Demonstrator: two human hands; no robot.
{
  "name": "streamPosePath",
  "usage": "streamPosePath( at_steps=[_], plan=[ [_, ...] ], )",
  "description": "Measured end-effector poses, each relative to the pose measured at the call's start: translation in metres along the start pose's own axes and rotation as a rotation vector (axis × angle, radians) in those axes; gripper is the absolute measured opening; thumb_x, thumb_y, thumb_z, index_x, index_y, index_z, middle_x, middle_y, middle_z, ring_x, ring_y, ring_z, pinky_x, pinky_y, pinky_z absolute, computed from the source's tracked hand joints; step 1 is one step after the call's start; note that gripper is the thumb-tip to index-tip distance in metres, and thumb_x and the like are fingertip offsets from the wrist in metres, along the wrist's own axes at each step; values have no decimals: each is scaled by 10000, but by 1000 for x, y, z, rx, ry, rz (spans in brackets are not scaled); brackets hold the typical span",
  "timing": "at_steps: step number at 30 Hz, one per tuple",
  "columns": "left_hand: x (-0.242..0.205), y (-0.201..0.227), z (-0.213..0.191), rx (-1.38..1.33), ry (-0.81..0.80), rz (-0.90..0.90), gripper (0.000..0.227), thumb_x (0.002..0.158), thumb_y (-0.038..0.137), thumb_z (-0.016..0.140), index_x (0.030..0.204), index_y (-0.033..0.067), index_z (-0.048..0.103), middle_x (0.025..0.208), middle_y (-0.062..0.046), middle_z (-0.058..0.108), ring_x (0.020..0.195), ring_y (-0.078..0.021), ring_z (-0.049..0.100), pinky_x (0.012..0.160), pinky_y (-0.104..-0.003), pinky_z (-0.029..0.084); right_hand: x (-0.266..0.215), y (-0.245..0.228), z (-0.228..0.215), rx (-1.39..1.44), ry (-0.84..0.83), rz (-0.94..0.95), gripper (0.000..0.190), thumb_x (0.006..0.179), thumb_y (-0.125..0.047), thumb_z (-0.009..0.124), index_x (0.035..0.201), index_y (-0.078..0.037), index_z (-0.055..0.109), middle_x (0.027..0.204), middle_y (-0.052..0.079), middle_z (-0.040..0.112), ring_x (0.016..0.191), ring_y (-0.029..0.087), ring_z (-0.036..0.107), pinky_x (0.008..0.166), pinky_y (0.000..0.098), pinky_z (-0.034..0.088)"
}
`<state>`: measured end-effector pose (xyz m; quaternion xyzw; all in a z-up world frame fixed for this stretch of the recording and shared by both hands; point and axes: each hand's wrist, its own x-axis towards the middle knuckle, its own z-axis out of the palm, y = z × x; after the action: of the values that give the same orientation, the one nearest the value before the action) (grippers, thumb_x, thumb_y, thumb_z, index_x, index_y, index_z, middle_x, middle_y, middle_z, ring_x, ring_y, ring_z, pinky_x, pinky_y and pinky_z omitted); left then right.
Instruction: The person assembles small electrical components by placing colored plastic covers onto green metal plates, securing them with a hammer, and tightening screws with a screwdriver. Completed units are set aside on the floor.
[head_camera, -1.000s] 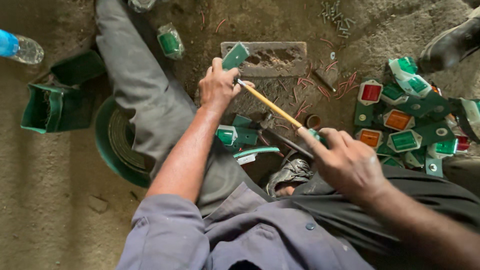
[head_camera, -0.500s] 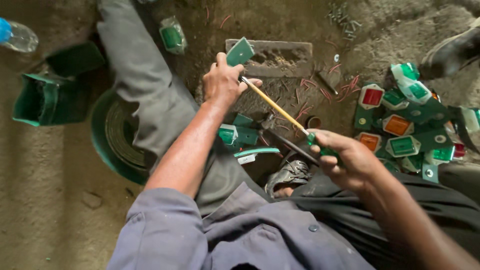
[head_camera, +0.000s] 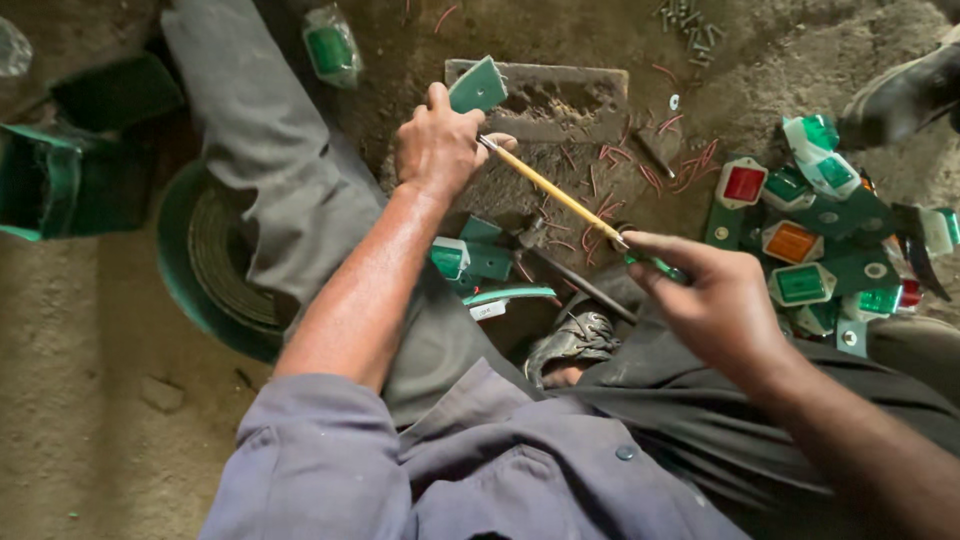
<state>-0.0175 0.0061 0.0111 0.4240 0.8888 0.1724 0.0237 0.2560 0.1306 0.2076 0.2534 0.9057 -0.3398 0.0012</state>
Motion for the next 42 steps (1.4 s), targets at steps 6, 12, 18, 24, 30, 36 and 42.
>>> streamPosePath(
  at_steps=[6,12,18,24,30,36,42],
  plan=[
    [-4,0,-9,-13,45,86,444,779,663,791,866,229,763,1054,-123,535,871,-327,640,610,-460,554,4,44,9,1195,-262,1017,469,868,-223,700,1331,-146,691,857,-4,678,499,41,480,385,164,283],
    [-2,8,-14,48,120,160,534,662,725,775,769,201,773,1037,-120,547,889,-334,609,589,-432,553,-2,43,13,1159,-257,961,454,883,-213,699,1332,-143,683,885,-1,689,530,30,492,382,160,281],
    [0,6,0,126,139,128,574,705,761,741,728,188,759,1038,-104,559,896,-315,603,586,-421,547,-23,7,17,-408,25,-247,430,901,-190,717,1323,-113,682,911,21,687,630,64,536,478,213,368],
    [0,-4,10,23,147,111,548,670,737,777,755,196,777,1040,-106,551,895,-316,599,601,-440,550,-12,17,25,18,-70,127,416,906,-177,716,1314,-99,696,903,29,684,627,68,535,479,211,373],
    [-2,1,2,56,150,125,528,664,730,783,731,206,793,1082,-119,550,910,-331,602,595,-431,553,-14,18,26,876,-203,711,401,911,-163,715,1305,-86,710,894,37,680,625,73,534,480,210,379],
    [2,2,4,89,72,73,517,683,730,773,747,218,803,1067,-108,548,926,-323,599,621,-437,558,-29,16,23,77,-54,-14,388,916,-150,714,1296,-72,724,886,45,677,623,77,533,481,208,384],
    [4,-10,16,41,77,100,499,657,713,790,750,224,806,1071,-106,551,948,-321,595,631,-444,559,-20,27,44,777,-87,614,374,921,-136,714,1287,-59,738,878,53,673,620,81,532,482,207,390]
  ],
)
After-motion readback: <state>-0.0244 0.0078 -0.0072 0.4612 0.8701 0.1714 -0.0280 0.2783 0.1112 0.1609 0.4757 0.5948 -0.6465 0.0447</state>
